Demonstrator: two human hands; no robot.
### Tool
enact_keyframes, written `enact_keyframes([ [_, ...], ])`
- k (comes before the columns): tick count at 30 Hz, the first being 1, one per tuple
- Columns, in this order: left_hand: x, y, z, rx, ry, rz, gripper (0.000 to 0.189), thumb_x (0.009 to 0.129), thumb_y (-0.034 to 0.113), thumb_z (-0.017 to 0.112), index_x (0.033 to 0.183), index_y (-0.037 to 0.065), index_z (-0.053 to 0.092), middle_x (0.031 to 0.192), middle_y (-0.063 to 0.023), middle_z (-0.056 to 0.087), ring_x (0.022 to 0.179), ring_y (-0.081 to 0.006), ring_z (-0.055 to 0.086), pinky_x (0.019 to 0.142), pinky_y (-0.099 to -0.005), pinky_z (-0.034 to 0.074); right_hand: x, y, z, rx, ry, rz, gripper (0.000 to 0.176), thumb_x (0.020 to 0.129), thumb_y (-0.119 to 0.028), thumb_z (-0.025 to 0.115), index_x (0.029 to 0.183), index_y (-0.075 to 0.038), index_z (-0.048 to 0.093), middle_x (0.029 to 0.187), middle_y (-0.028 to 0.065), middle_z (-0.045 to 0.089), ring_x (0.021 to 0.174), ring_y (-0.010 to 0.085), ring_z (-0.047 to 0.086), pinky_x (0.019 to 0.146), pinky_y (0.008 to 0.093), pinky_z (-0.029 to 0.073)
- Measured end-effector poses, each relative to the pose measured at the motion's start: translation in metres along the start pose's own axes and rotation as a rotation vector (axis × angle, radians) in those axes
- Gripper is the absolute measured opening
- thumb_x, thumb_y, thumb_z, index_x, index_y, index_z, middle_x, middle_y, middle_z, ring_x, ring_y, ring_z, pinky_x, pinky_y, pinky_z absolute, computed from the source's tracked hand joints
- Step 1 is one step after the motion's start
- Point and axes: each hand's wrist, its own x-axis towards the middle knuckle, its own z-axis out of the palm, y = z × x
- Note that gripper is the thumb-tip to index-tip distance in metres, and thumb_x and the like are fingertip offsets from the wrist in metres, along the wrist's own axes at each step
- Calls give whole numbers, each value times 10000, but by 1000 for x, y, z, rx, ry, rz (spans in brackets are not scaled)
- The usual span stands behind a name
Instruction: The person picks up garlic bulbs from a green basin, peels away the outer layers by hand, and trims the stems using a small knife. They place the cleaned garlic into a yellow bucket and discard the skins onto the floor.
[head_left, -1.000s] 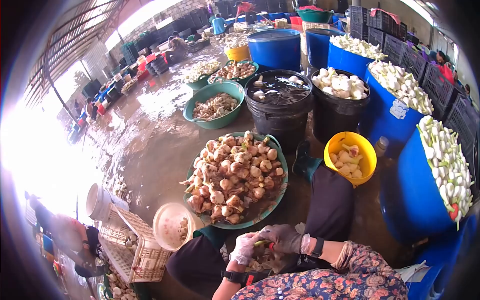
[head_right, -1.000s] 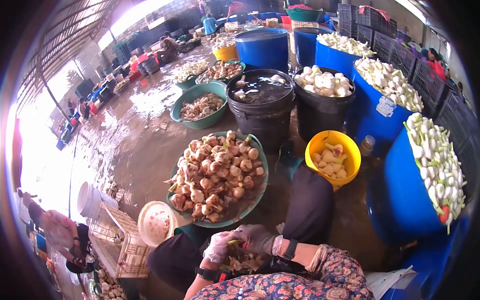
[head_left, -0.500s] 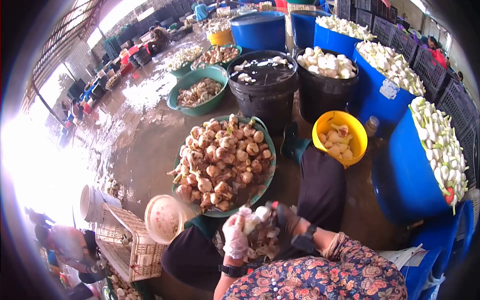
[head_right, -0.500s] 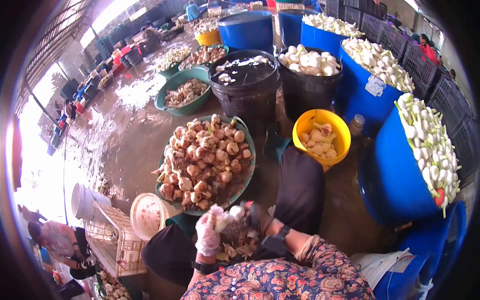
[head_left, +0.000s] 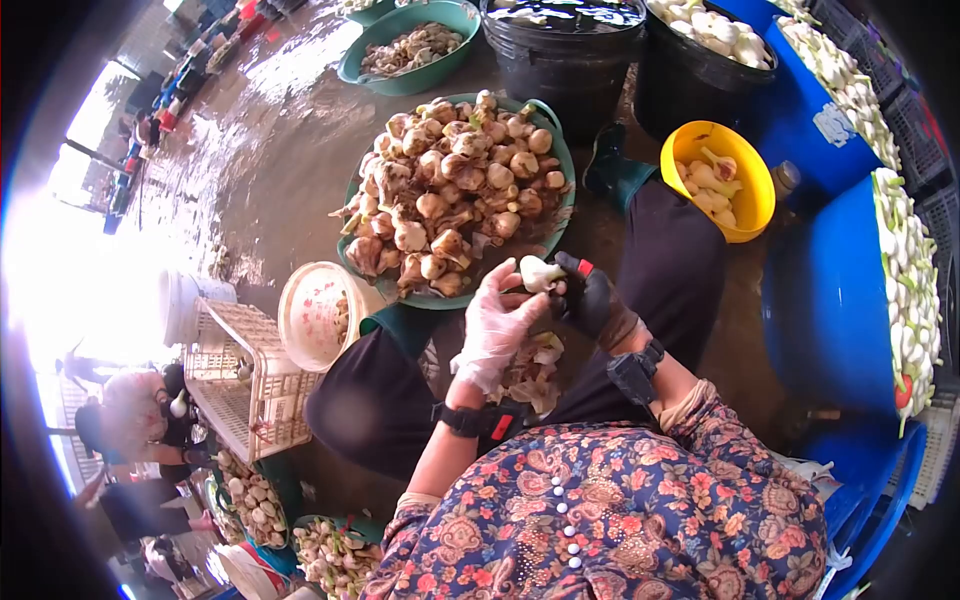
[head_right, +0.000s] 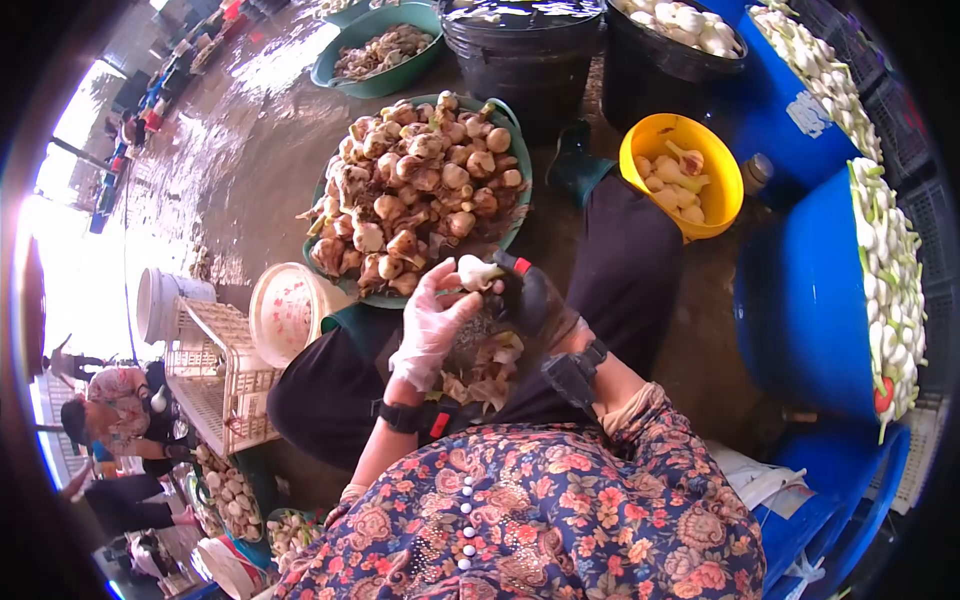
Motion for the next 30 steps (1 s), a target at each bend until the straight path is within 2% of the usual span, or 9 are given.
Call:
enact_keyframes([
  [2,7,-22,1,-59,45,19,514,813,37,679,1281,6,467,1057,-61,596,922,-115,585,815,-240,481,3,13,7,-179,176,-61,301,919,-361,510,891,-78,609,664,-22,541,525,90,495,499,248,417],
  [5,12,-35,-11,-54,75,1,448,811,67,683,1220,-20,521,1034,-73,629,854,-80,603,747,-212,494,-1,17,10,-872,334,-201,311,914,-417,516,864,-116,571,624,-49,497,511,73,468,480,212,379],
  [8,8,-32,-10,185,159,21,343,809,66,669,1129,-28,592,927,-57,674,780,-71,617,722,-206,501,1,19,11,-869,388,-183,336,916,-448,502,858,-122,555,606,-58,467,496,69,441,467,219,354],
  [14,21,-95,-50,531,259,15,179,754,40,630,928,33,673,807,-97,686,686,-139,652,660,-255,509,15,26,-29,-35,227,103,377,927,-471,468,877,-108,558,556,-94,416,462,39,364,452,204,298],
  [21,14,-67,-36,464,261,13,209,750,109,637,942,30,660,768,-87,674,690,-150,647,668,-270,507,12,21,-18,14,254,124,380,927,-460,473,908,-89,553,532,-96,395,448,38,338,448,205,284],
  [23,17,-66,-41,631,215,-59,291,741,192,678,988,42,649,826,-99,661,737,-204,643,713,-305,509,8,16,-11,45,285,145,384,924,-460,479,908,-82,552,529,-95,392,446,40,335,446,208,283],
  [25,29,-67,-53,823,350,78,355,737,200,688,1051,49,619,952,-129,626,848,-262,619,778,-342,497,-3,-9,-11,194,48,133,344,893,-444,541,869,-101,526,538,-82,410,470,56,347,471,231,288],
  [27,47,-43,-64,930,445,113,445,720,135,669,1148,84,559,1178,-173,515,1067,-318,520,897,-372,445,-16,-39,-22,299,-304,-143,387,886,-445,547,913,-60,529,699,-14,487,588,87,411,538,242,331],
  [30,100,-53,-92,1250,299,398,545,659,96,683,1184,132,540,1244,-162,475,1155,-342,454,931,-397,428,-36,-76,6,162,-494,-276,475,900,-482,492,1012,-22,531,843,45,508,673,119,440,587,263,366],
])
